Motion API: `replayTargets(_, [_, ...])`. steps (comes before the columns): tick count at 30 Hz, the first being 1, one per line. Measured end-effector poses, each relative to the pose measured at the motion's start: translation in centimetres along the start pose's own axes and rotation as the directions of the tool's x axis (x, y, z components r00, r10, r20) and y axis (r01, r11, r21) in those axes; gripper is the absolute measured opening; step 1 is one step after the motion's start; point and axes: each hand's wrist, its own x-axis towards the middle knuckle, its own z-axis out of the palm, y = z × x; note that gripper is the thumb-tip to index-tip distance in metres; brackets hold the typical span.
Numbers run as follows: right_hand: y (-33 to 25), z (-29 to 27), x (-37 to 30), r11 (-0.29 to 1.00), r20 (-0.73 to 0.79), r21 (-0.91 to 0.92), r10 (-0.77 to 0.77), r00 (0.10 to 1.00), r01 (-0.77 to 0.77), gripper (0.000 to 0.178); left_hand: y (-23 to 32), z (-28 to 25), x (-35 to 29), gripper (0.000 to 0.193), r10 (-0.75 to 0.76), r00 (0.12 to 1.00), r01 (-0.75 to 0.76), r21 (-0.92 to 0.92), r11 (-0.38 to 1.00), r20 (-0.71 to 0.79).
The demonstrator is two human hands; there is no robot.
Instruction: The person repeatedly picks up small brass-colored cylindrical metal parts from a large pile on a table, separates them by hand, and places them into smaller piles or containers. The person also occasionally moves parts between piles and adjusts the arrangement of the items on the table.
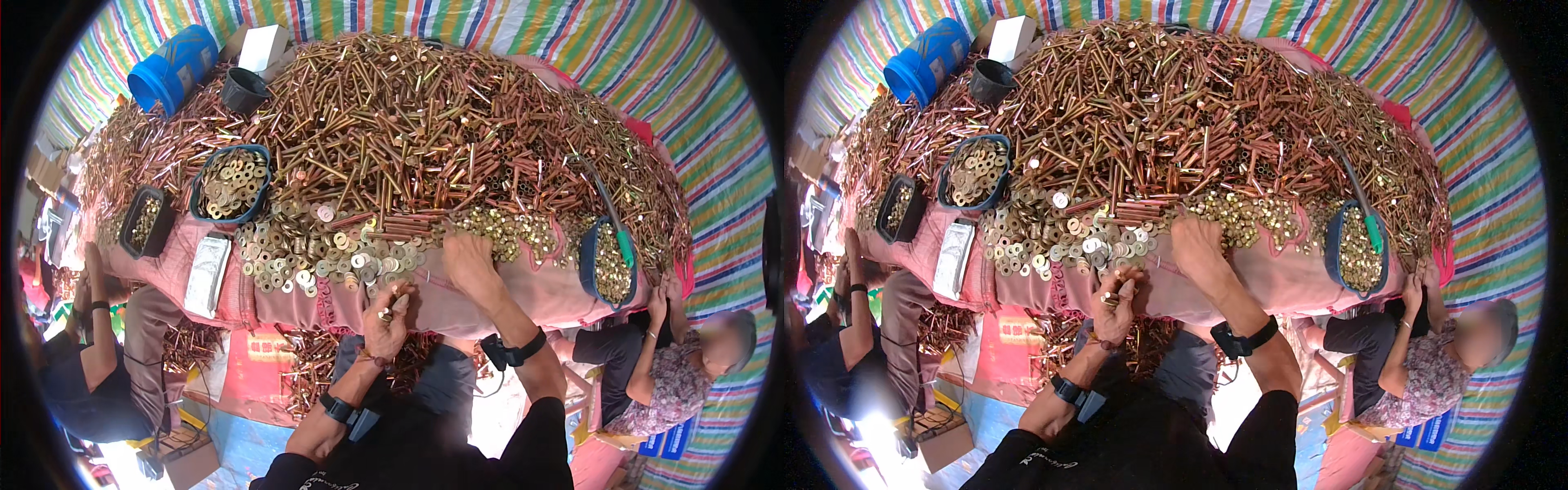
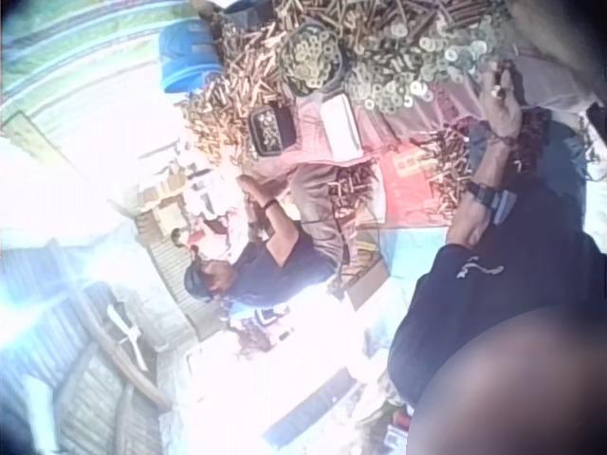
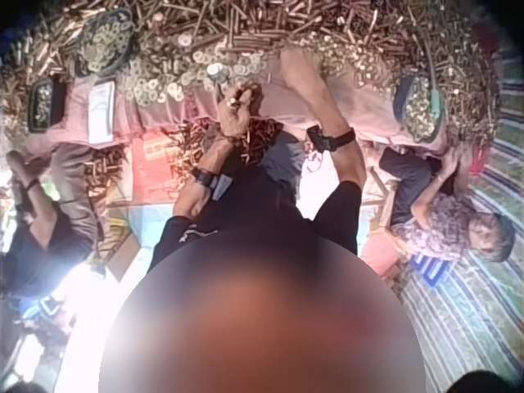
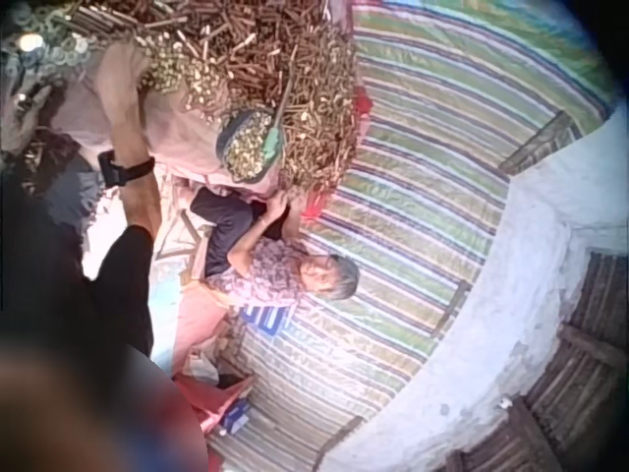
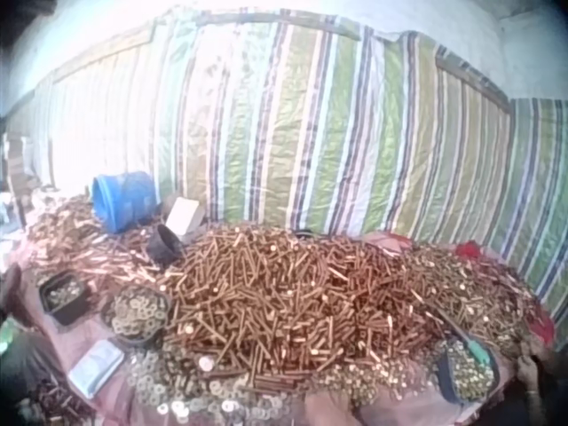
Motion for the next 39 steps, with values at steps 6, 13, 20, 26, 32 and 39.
replayTargets(6, [-0.8, -1.6, -0.8, 0.989, 0.089, 0.081, 0.120, 0.989, -0.127, 0.048, 0.3, -0.5, 0.0, 0.034, -0.030, 0.996, 0.024, 0.078, 0.997, 0.078])
replayTargets(13, [-2.4, -3.3, -3.4, 0.415, 0.384, 0.788, 0.245, 0.890, -0.455, 0.033, 1.3, -0.4, 0.3, 0.027, 0.021, 0.999, -0.031, 0.213, 0.977, 0.048])
replayTargets(20, [-4.6, -2.3, -5.0, 0.104, 0.272, 0.956, 0.031, 0.962, -0.273, 0.032, 0.9, -0.4, 0.4, 0.028, 0.152, 0.987, -0.161, 0.269, 0.950, 0.053])
replayTargets(26, [-5.8, -1.4, -5.0, 0.019, 0.230, 0.973, 0.012, 0.973, -0.230, 0.032, 0.5, -0.6, 0.1, 0.031, 0.168, 0.985, -0.174, 0.260, 0.950, 0.047])
replayTargets(32, [-6.8, -1.1, -5.2, -0.062, 0.221, 0.975, 0.122, 0.967, -0.215, 0.029, 0.3, -0.5, 0.3, 0.032, 0.173, 0.984, -0.176, 0.258, 0.950, 0.032])
replayTargets(39, [-7.4, -0.9, -5.2, -0.242, 0.219, 0.956, 0.220, 0.951, -0.164, 0.027, 0.5, -0.4, 0.3, 0.036, 0.180, 0.983, -0.184, 0.242, 0.953, 0.039])
